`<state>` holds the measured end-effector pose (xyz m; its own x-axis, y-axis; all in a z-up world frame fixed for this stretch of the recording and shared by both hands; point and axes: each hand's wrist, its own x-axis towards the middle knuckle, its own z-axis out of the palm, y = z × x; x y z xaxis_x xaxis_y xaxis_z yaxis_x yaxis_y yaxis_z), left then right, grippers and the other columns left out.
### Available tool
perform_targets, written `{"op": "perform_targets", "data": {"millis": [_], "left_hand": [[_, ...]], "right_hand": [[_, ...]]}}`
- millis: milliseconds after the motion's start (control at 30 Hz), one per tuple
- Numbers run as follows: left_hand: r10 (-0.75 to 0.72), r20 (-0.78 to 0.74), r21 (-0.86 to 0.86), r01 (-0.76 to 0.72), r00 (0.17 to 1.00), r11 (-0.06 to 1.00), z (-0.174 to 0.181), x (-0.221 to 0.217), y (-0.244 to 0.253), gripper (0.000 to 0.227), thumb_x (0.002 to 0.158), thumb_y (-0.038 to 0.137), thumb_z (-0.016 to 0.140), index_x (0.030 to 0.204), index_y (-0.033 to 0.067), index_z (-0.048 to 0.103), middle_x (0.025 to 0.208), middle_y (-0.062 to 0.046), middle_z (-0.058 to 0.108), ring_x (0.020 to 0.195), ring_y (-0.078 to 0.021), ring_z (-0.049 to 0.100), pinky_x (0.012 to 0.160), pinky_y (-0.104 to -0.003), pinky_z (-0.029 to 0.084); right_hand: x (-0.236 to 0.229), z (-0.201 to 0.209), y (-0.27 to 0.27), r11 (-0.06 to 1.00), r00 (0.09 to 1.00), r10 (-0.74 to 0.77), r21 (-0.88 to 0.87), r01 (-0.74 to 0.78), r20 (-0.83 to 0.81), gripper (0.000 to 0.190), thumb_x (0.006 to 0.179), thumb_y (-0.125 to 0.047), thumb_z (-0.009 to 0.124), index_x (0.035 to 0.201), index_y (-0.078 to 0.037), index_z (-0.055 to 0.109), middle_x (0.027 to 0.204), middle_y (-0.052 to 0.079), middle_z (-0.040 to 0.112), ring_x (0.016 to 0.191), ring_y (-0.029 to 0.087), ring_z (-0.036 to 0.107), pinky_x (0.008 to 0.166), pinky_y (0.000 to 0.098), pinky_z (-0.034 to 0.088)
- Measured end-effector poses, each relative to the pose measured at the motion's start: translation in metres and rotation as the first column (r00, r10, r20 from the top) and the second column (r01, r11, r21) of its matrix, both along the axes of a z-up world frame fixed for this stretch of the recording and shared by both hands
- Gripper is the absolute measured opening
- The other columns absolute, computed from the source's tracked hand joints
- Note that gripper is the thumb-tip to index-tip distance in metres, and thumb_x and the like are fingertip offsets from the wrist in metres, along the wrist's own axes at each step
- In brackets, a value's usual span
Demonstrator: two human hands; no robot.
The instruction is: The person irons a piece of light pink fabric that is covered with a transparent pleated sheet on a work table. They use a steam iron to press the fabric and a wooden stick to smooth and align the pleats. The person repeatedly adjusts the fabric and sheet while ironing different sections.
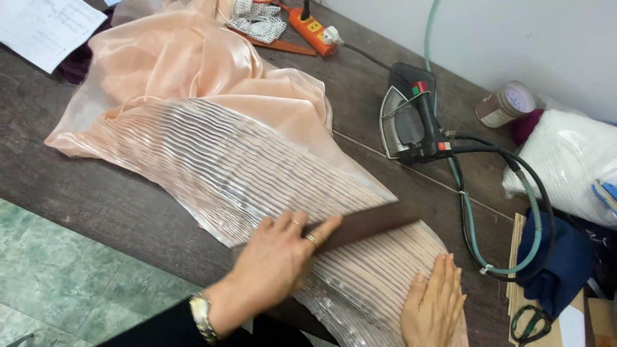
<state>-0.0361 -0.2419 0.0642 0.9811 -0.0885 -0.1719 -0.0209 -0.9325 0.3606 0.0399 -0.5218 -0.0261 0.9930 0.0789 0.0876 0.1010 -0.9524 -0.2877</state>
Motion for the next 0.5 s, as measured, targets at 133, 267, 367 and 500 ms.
{"op": "perform_targets", "data": {"millis": [133, 267, 367, 500], "left_hand": [[0.11, 0.058, 0.049, -0.113, 0.992, 0.992, -0.004, -0.004, 0.046, 0.08, 0.084, 0.032, 0.067, 0.153, 0.0277, 0.028, 0.115, -0.013, 0.054, 0.1, -0.0295, 0.057, 0.083, -0.045, 0.05], [0.208, -0.086, 0.169, -0.192, 0.974, 0.967, -0.001, -0.005, 0.082, 0.081, 0.089, 0.047, 0.059, 0.155, 0.0376, 0.013, 0.12, -0.009, 0.054, 0.103, -0.0253, 0.058, 0.084, -0.041, 0.053], [0.23, -0.039, 0.232, -0.215, 0.972, 0.949, -0.008, -0.008, 0.101, 0.081, 0.086, 0.053, 0.058, 0.155, 0.0383, 0.016, 0.118, -0.012, 0.054, 0.101, -0.0267, 0.059, 0.079, -0.041, 0.055], [0.234, 0.031, 0.274, -0.233, 0.972, 0.933, -0.014, -0.011, 0.121, 0.08, 0.086, 0.056, 0.054, 0.154, 0.0384, 0.016, 0.112, -0.01, 0.056, 0.087, -0.0233, 0.063, 0.067, -0.035, 0.058]], "right_hand": [[0.0, 0.004, 0.003, 1.0, 0.999, -0.021, 0.019, 0.021, -0.025, 0.062, 0.098, -0.041, 0.022, 0.151, -0.01, 0.027, 0.157, 0.009, 0.026, 0.145, 0.032, 0.02, 0.113, 0.0556, 0.012], [0.0, 0.007, 0.005, 1.0, 0.998, -0.029, 0.009, 0.03, -0.062, 0.063, 0.097, -0.044, 0.02, 0.151, -0.012, 0.026, 0.158, 0.008, 0.025, 0.145, 0.031, 0.018, 0.113, 0.0556, 0.012], [0.001, 0.008, 0.006, 1.0, 0.997, -0.03, 0.003, 0.03, -0.077, 0.063, 0.097, -0.044, 0.02, 0.151, -0.012, 0.024, 0.158, 0.007, 0.024, 0.146, 0.03, 0.017, 0.113, 0.0546, 0.012], [0.0, 0.015, 0.009, 0.999, 0.993, -0.039, -0.003, 0.039, -0.115, 0.065, 0.096, -0.045, 0.018, 0.152, -0.012, 0.021, 0.159, 0.005, 0.019, 0.147, 0.029, 0.013, 0.114, 0.0531, 0.01]]}}
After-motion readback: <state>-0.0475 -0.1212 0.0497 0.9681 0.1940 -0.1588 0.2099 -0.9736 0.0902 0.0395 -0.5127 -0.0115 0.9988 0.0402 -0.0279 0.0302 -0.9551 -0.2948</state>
